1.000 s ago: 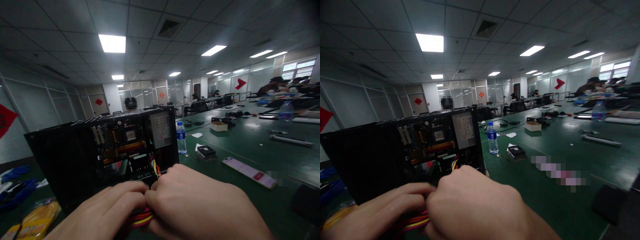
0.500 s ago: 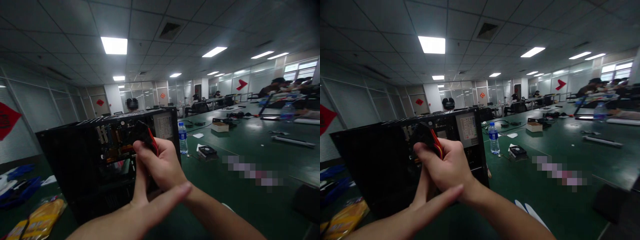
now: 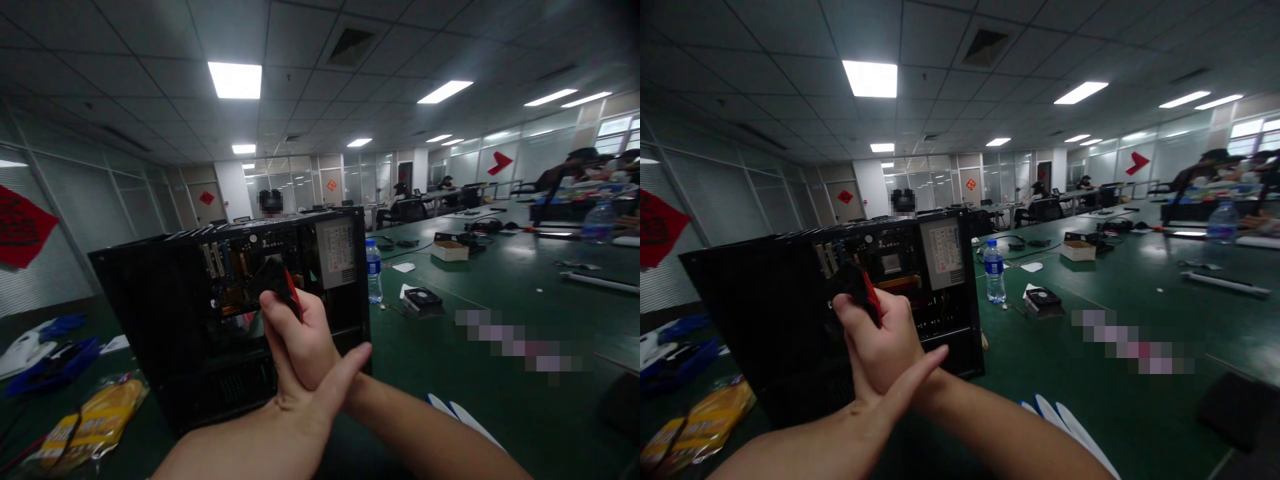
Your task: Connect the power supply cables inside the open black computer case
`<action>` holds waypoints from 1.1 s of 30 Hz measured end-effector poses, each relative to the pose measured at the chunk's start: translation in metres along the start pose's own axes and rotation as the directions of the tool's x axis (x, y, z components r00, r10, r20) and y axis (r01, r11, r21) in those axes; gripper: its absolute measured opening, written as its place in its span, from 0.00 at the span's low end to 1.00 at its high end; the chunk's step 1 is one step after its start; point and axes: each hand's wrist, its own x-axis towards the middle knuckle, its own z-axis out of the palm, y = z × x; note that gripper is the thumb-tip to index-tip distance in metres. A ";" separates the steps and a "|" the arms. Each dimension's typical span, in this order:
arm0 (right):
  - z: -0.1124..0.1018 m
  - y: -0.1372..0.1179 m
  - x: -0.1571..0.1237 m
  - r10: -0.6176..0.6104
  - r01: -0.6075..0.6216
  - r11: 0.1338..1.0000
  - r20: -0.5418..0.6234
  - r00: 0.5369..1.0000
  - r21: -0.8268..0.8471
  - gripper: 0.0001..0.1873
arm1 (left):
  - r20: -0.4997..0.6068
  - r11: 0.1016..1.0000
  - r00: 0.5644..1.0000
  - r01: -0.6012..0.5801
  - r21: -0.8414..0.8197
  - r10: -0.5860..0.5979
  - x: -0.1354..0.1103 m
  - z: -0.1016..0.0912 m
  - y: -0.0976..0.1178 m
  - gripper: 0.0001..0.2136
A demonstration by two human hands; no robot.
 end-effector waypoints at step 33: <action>-0.089 0.098 -0.092 0.197 0.315 0.633 0.540 0.818 -0.707 0.08 | -0.353 0.743 0.774 0.214 -0.634 -0.525 -0.010 0.114 -0.102 0.13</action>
